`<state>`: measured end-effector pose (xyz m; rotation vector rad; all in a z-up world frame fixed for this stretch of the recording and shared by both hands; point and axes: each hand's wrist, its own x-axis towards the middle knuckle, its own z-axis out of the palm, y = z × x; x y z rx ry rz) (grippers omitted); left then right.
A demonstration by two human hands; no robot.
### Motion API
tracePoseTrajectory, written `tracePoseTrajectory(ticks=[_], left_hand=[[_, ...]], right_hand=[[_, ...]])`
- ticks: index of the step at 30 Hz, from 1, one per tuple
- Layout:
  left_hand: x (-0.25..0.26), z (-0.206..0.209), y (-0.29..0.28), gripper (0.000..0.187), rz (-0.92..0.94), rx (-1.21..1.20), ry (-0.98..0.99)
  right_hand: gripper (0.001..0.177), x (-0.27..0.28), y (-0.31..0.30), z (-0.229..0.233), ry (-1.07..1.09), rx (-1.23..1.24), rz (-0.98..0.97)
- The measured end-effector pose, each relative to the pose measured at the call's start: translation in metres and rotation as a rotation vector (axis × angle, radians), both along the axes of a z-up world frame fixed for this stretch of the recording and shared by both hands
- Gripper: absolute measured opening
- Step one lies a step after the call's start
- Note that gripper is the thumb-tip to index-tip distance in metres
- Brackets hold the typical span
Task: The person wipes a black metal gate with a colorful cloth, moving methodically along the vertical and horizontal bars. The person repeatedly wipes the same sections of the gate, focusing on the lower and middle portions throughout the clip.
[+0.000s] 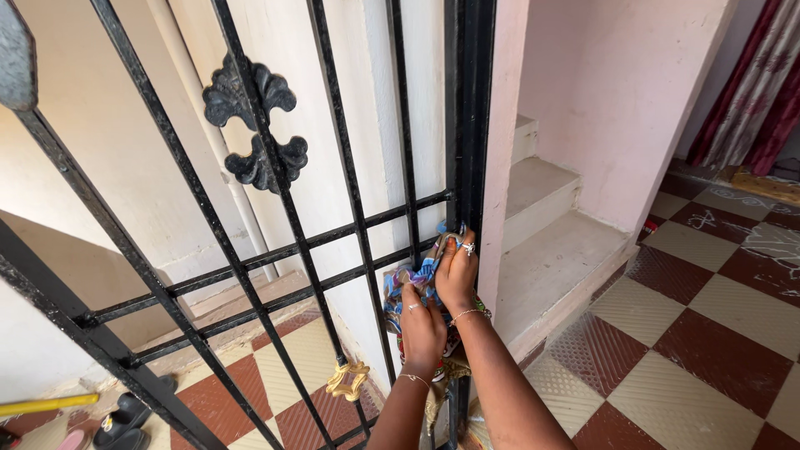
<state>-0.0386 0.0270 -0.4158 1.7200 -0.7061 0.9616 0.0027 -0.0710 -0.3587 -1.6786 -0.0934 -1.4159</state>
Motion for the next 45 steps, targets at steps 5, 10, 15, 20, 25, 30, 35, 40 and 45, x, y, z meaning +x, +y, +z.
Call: tracePoseTrajectory(ticks=[5,10,15,20,25,30,35,40,45], left_hand=[[0.003,0.04,0.005,0.036,-0.173,-0.194,0.09],[0.023,0.048,-0.006,0.041,-0.181,-0.191,0.384],[0.026,0.045,-0.008,0.044,-0.17,-0.212,0.442],[0.027,0.037,-0.005,0.044,-0.155,-0.195,0.344],[0.031,0.023,-0.008,0.044,-0.149,-0.191,0.318],[0.029,0.0,-0.006,0.041,-0.237,-0.225,0.369],[0.029,-0.025,-0.004,0.04,-0.26,-0.204,0.451],[0.029,-0.052,-0.003,0.036,-0.223,-0.163,0.469],[0.036,-0.099,-0.003,0.032,-0.122,-0.052,0.418]], right_hand=[[0.03,0.0,-0.002,-0.009,0.057,0.021,0.013],[0.031,0.001,-0.003,-0.029,0.041,-0.02,-0.041],[0.018,0.003,-0.005,-0.039,0.118,0.091,0.044],[0.013,0.006,-0.01,-0.039,0.114,0.212,0.238],[0.017,0.0,-0.009,-0.038,0.19,0.244,0.2],[0.022,0.0,-0.008,-0.057,0.209,0.27,0.211],[0.021,0.006,-0.011,-0.087,0.226,0.295,0.229],[0.018,0.01,-0.012,-0.125,0.218,0.272,0.229],[0.019,0.018,-0.014,-0.161,0.2,0.267,0.237]])
